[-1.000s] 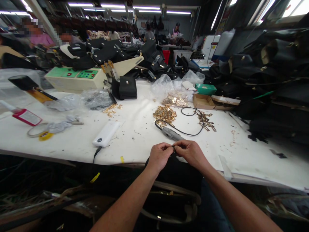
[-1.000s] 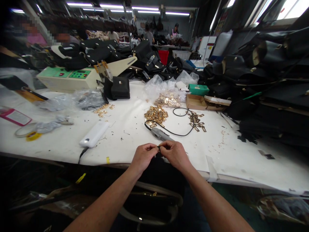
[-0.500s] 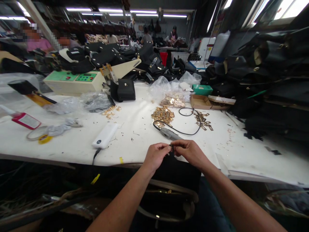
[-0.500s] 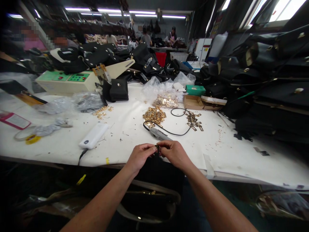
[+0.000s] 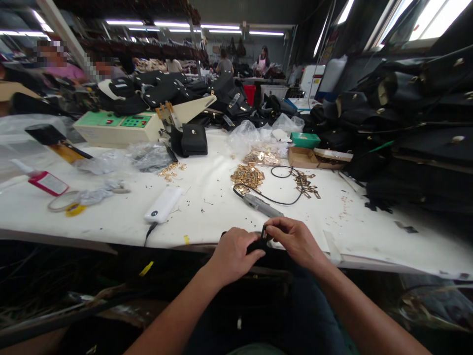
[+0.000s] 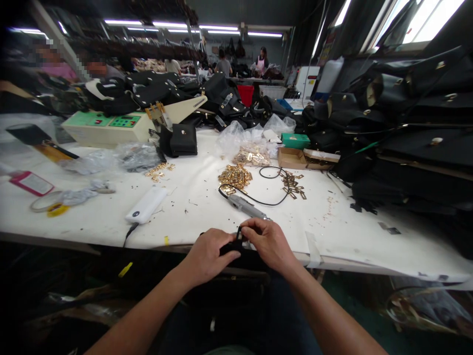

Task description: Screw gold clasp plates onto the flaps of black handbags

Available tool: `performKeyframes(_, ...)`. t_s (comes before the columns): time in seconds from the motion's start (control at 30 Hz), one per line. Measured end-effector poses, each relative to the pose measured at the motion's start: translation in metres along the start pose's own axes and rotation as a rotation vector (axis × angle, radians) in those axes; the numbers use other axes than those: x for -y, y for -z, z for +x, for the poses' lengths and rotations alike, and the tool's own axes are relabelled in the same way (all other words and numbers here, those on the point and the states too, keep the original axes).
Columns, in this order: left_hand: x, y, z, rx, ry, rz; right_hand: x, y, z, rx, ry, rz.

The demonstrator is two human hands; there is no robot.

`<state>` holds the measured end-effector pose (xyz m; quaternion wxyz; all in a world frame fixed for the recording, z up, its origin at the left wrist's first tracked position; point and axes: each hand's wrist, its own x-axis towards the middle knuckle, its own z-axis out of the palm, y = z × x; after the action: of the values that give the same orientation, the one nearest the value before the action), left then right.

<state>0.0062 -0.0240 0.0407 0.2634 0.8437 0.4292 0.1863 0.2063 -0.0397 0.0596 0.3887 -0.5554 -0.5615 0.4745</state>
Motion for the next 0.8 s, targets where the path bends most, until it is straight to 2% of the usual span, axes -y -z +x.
performKeyframes(0.1,-0.011,0.001,-0.026,0.121,0.024,0.009,-0.008,-0.005,-0.026,0.092,-0.075,0.081)
performKeyframes(0.2,-0.014,-0.004,-0.043,0.301,0.086,-0.266,-0.023,-0.013,-0.045,0.216,-0.155,0.193)
performKeyframes(0.27,-0.009,-0.010,-0.046,0.424,0.177,-0.478,-0.033,-0.019,-0.048,0.223,-0.151,0.208)
performKeyframes(0.3,-0.006,-0.014,-0.045,0.449,0.225,-0.543,-0.038,-0.021,-0.046,0.200,-0.139,0.188)
performKeyframes(0.33,-0.001,-0.018,-0.042,0.439,0.263,-0.570,-0.042,-0.023,-0.042,0.165,-0.129,0.162)
performKeyframes(0.4,0.005,-0.024,-0.032,0.334,0.281,-0.529,-0.047,-0.024,-0.030,0.086,-0.123,0.128)
performKeyframes(0.47,0.009,-0.028,-0.021,0.209,0.244,-0.418,-0.051,-0.023,-0.014,0.023,-0.133,0.126)
performKeyframes(0.53,0.010,-0.030,-0.011,0.135,0.216,-0.323,-0.052,-0.021,0.001,-0.016,-0.156,0.137)
performKeyframes(0.67,0.009,-0.035,-0.006,0.056,0.244,-0.240,-0.052,-0.018,0.020,0.020,-0.206,0.135)
performKeyframes(0.73,0.010,-0.038,-0.008,-0.066,0.216,-0.124,-0.052,-0.017,0.025,0.039,-0.228,0.139)
performKeyframes(0.8,0.011,-0.040,-0.010,-0.180,0.114,0.040,-0.052,-0.017,0.029,0.031,-0.258,0.158)
